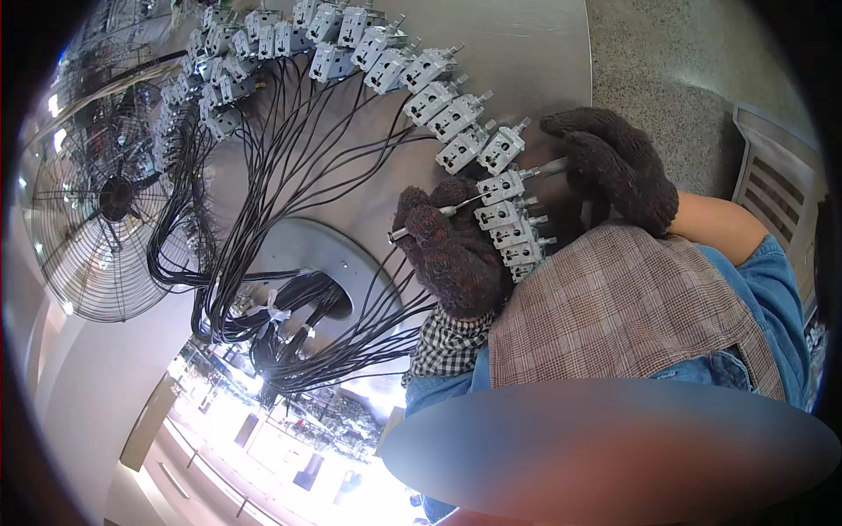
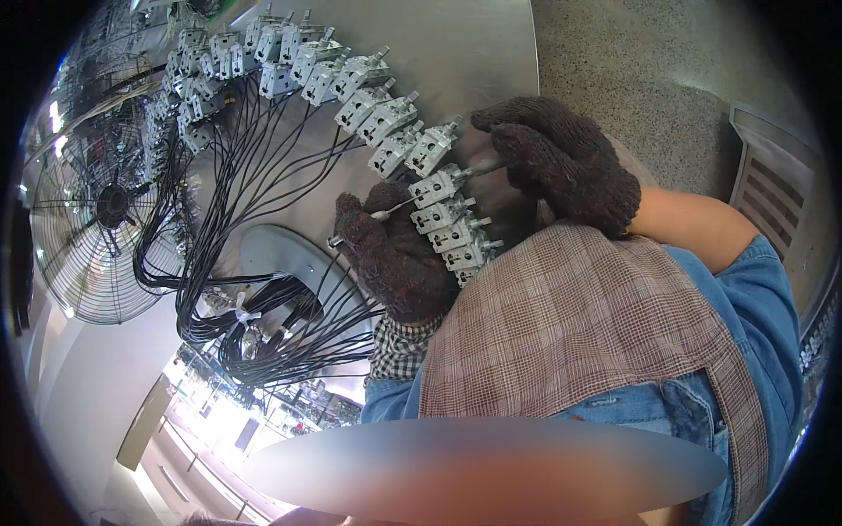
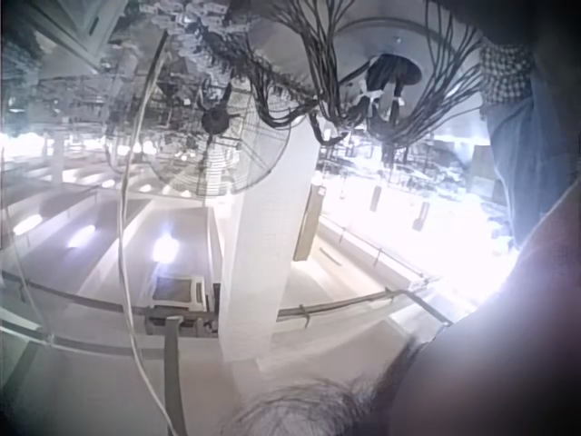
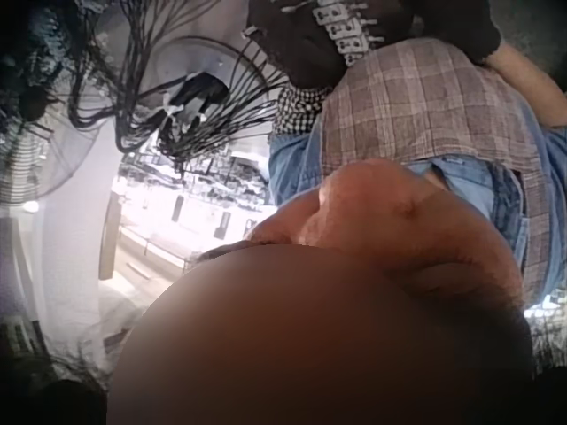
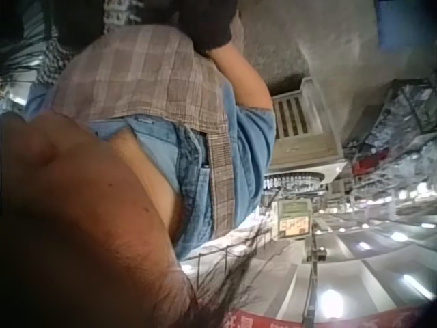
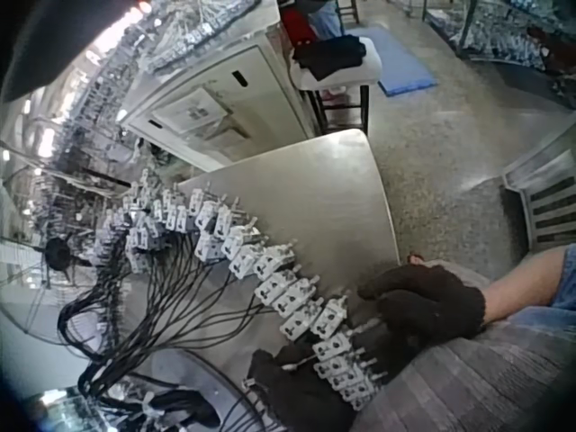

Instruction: Manually organizing and assembling a complex wire harness with multiple connectors at a workbench.

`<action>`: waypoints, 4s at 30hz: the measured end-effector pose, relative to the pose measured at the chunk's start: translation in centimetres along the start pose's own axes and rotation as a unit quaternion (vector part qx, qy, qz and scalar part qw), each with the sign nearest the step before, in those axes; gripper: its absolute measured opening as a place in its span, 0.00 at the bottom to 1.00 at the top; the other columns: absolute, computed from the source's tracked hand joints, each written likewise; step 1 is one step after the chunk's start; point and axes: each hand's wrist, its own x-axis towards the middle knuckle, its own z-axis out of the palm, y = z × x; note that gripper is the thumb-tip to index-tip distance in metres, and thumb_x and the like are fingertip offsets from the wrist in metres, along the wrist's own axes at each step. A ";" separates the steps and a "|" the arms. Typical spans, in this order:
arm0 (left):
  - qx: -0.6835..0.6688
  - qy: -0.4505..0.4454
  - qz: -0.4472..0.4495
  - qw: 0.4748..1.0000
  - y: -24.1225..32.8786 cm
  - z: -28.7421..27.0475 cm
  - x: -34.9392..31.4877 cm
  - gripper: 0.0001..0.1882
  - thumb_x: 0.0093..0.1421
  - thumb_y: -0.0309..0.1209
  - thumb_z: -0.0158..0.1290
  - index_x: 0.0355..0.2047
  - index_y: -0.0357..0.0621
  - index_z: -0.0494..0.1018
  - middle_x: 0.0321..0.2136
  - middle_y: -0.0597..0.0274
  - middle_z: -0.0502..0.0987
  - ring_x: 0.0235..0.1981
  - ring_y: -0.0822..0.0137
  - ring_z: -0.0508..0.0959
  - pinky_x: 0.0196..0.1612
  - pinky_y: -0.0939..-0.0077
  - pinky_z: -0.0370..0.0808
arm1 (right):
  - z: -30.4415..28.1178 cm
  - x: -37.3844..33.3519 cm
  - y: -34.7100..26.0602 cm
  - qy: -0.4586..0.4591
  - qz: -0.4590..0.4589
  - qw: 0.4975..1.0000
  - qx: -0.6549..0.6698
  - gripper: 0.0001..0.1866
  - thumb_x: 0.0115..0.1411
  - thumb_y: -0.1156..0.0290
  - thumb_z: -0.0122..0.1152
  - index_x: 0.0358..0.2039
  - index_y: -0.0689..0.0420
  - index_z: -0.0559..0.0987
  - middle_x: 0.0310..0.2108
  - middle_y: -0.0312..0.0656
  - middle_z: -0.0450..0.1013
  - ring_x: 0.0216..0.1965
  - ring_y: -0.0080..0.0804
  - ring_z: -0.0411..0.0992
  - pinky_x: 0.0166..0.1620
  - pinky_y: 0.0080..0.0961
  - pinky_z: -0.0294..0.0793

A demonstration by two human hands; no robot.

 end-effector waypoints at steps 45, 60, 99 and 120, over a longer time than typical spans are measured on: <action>-0.048 0.030 -0.079 0.995 0.1 -1.0 0.0 0.14 0.65 0.38 0.43 0.43 0.40 0.66 0.41 0.48 0.72 0.44 0.55 0.73 0.46 0.58 0.76 | -0.6 0.5 -2.4 -0.041 0.274 0.942 0.192 0.22 0.64 0.63 0.50 0.57 0.54 0.67 0.34 0.40 0.76 0.28 0.19 0.69 0.29 0.18 0.71; 0.009 0.065 -0.073 0.995 0.4 0.3 -0.1 0.25 0.65 0.49 0.38 0.38 0.37 0.70 0.38 0.44 0.75 0.40 0.55 0.77 0.42 0.62 0.78 | 0.8 0.4 -0.8 0.046 -0.080 0.996 -0.015 0.18 0.64 0.65 0.50 0.53 0.56 0.70 0.38 0.41 0.72 0.30 0.23 0.72 0.35 0.21 0.75; -0.019 0.017 -0.148 0.989 1.2 0.8 -0.4 0.26 0.64 0.51 0.39 0.43 0.38 0.70 0.44 0.42 0.72 0.43 0.53 0.75 0.44 0.59 0.77 | 0.1 -1.2 -1.2 0.033 0.176 0.964 0.197 0.22 0.63 0.68 0.51 0.57 0.55 0.66 0.38 0.40 0.72 0.31 0.22 0.69 0.30 0.17 0.71; -0.113 -0.038 -0.125 0.985 1.5 0.0 -2.1 0.26 0.64 0.47 0.41 0.48 0.34 0.63 0.46 0.36 0.69 0.47 0.48 0.73 0.47 0.48 0.75 | 2.1 -3.6 -1.4 -0.005 0.173 0.967 0.187 0.21 0.64 0.70 0.50 0.57 0.56 0.65 0.44 0.41 0.70 0.44 0.27 0.70 0.49 0.25 0.71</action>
